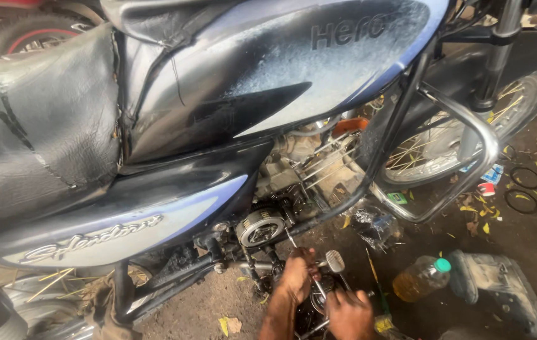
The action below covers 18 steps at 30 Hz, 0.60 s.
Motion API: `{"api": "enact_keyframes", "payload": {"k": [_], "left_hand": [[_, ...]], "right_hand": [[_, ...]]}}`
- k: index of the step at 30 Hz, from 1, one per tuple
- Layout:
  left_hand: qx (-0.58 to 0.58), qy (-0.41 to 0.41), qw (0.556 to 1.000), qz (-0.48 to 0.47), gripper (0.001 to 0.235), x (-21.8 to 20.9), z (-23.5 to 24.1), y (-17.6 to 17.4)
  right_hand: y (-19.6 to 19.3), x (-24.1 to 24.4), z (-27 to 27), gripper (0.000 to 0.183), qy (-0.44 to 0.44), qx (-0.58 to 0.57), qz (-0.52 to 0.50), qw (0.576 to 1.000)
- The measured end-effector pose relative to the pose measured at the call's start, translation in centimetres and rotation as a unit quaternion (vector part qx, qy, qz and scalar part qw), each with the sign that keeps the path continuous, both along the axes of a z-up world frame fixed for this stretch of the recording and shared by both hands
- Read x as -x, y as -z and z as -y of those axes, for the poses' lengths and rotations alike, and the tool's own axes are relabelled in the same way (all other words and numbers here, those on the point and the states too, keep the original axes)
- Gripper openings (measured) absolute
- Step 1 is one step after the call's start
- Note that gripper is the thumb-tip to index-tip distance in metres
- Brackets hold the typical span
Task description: The person is repairing a motorcycle engine. They use a wrench to loosen a bolt, pour liquid from a plastic bottle into the engine area, and wipe parts with a cloth. The person also uses a screwdriver to clean a circular metal part.
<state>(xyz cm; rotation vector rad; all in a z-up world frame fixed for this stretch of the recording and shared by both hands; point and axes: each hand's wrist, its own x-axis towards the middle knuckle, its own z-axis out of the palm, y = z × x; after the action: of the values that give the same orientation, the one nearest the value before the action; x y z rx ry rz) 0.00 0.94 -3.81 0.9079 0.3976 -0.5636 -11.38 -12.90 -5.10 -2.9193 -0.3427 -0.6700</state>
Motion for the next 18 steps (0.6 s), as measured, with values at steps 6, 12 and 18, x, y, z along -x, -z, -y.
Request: {"api": "enact_keyframes", "payload": {"k": [6,12,18], "left_hand": [[-0.044,0.000,0.998,0.042,0.025,-1.4,0.2,3.4],[-0.065,-0.084,0.994,-0.004,0.023,3.8,3.4,-0.3],[-0.290,0.267,0.909,0.137,0.018,14.5,1.7,1.0]], "right_hand": [[-2.9,0.5,-0.8,0.021,0.042,-0.004,-0.222,0.974],[-3.6,3.7,5.0,0.061,-0.140,-0.031,-0.213,0.966],[1.3,0.5,13.7,0.017,0.186,-0.475,-0.176,0.842]]}}
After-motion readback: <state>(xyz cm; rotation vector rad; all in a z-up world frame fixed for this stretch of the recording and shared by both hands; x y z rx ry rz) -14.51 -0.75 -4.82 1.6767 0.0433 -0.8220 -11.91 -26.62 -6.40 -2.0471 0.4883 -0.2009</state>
